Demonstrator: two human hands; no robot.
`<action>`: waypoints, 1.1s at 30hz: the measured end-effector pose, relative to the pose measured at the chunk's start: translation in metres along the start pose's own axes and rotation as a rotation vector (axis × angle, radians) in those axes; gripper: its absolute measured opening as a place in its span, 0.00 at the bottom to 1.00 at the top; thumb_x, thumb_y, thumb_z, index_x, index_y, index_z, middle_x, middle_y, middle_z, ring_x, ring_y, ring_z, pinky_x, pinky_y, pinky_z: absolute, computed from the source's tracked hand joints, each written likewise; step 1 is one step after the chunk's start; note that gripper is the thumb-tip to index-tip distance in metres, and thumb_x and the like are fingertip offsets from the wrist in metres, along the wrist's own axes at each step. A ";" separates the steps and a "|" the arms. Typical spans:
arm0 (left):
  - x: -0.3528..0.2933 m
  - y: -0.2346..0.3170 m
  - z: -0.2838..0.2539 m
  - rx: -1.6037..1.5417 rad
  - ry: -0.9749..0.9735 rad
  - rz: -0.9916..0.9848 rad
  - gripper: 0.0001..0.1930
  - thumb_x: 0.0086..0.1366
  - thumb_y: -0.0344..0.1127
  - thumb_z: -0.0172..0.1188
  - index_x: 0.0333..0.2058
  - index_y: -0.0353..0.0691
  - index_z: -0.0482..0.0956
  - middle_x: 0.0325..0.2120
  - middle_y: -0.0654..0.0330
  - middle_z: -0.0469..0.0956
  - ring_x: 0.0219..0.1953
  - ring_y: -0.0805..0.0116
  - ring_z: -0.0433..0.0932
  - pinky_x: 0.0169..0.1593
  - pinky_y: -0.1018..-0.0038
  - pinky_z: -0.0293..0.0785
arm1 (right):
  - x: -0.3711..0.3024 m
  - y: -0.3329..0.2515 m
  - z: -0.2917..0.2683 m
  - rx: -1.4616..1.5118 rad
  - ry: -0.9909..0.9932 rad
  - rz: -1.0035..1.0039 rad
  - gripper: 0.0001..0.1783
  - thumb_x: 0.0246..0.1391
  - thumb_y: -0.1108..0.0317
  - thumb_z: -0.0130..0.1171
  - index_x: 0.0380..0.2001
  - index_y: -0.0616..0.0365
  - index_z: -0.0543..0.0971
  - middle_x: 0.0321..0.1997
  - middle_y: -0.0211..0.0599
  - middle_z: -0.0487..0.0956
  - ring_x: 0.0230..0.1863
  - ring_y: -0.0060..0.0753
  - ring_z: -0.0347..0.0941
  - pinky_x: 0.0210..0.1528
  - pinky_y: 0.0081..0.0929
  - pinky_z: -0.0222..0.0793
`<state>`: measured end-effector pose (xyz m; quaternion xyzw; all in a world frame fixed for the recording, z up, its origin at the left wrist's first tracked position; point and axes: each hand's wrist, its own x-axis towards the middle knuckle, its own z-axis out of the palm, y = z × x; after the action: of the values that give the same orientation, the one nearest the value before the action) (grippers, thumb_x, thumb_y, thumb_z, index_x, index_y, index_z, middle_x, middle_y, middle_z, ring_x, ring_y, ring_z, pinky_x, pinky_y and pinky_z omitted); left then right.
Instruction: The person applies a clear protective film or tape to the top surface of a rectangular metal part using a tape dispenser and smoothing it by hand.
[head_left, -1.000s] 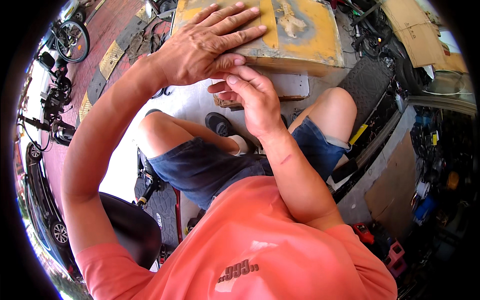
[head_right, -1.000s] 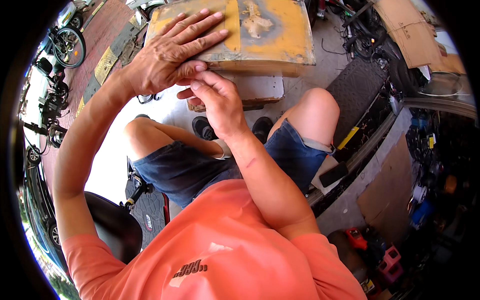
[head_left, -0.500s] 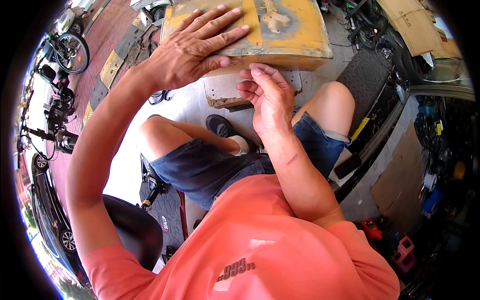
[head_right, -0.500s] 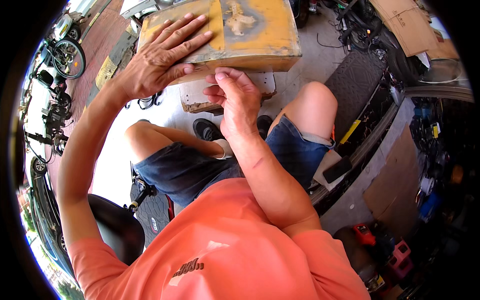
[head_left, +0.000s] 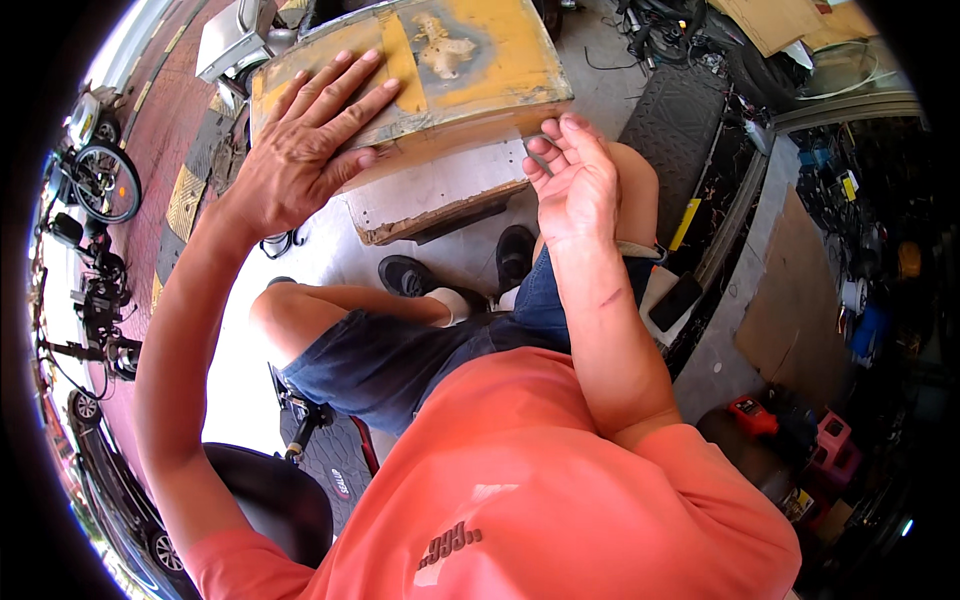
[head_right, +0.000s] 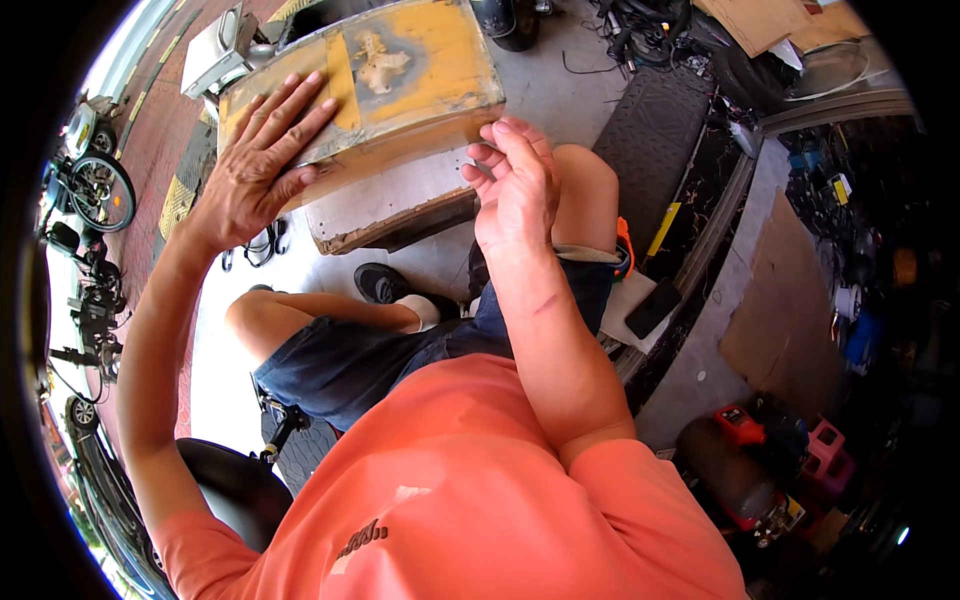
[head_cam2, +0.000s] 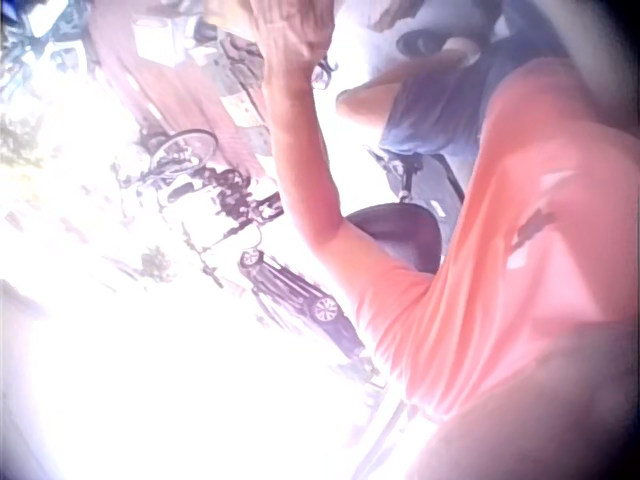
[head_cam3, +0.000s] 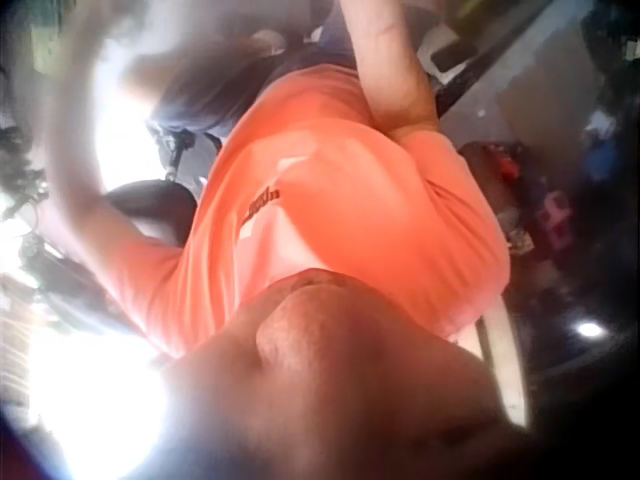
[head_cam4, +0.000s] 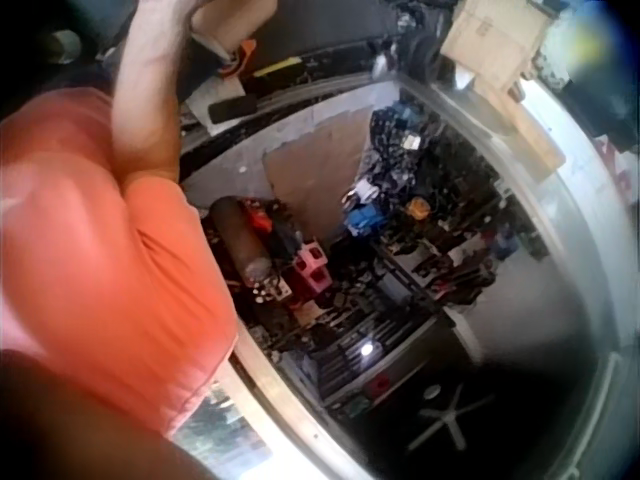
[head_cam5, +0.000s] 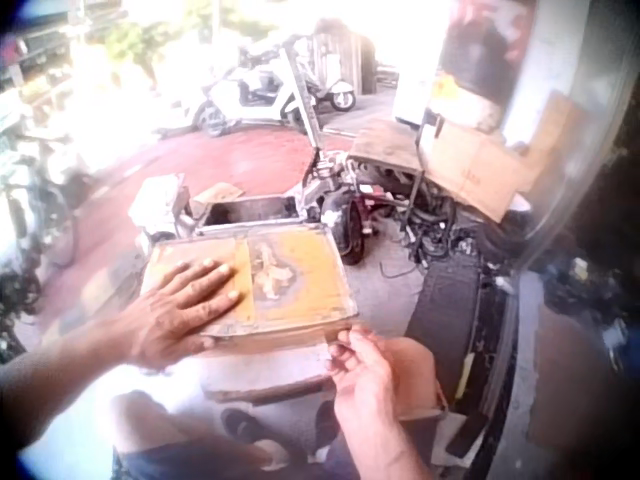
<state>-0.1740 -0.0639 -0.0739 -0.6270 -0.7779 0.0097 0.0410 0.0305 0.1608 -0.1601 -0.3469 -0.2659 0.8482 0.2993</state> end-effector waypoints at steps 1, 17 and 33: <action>0.000 -0.001 0.001 -0.012 0.009 -0.001 0.37 0.79 0.63 0.46 0.79 0.55 0.58 0.82 0.58 0.50 0.83 0.53 0.45 0.82 0.51 0.38 | 0.001 0.000 0.000 0.009 -0.010 0.017 0.10 0.64 0.67 0.66 0.47 0.50 0.80 0.43 0.29 0.82 0.41 0.28 0.78 0.44 0.32 0.74; 0.001 -0.001 0.001 0.008 0.004 -0.002 0.37 0.79 0.64 0.45 0.78 0.53 0.61 0.81 0.56 0.52 0.83 0.50 0.47 0.82 0.51 0.39 | 0.008 0.000 0.004 -0.106 -0.010 -0.125 0.11 0.59 0.68 0.76 0.39 0.51 0.81 0.35 0.26 0.84 0.37 0.22 0.79 0.45 0.24 0.72; 0.018 0.012 -0.003 -0.036 0.185 -0.044 0.34 0.70 0.62 0.63 0.66 0.47 0.75 0.70 0.55 0.69 0.70 0.50 0.68 0.70 0.53 0.63 | 0.036 0.001 -0.017 -0.293 -0.175 -0.443 0.08 0.60 0.74 0.73 0.34 0.58 0.81 0.31 0.24 0.80 0.34 0.17 0.73 0.44 0.17 0.68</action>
<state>-0.1656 -0.0434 -0.0709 -0.6087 -0.7844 -0.0632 0.1016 0.0218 0.1894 -0.1864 -0.2452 -0.4800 0.7412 0.4002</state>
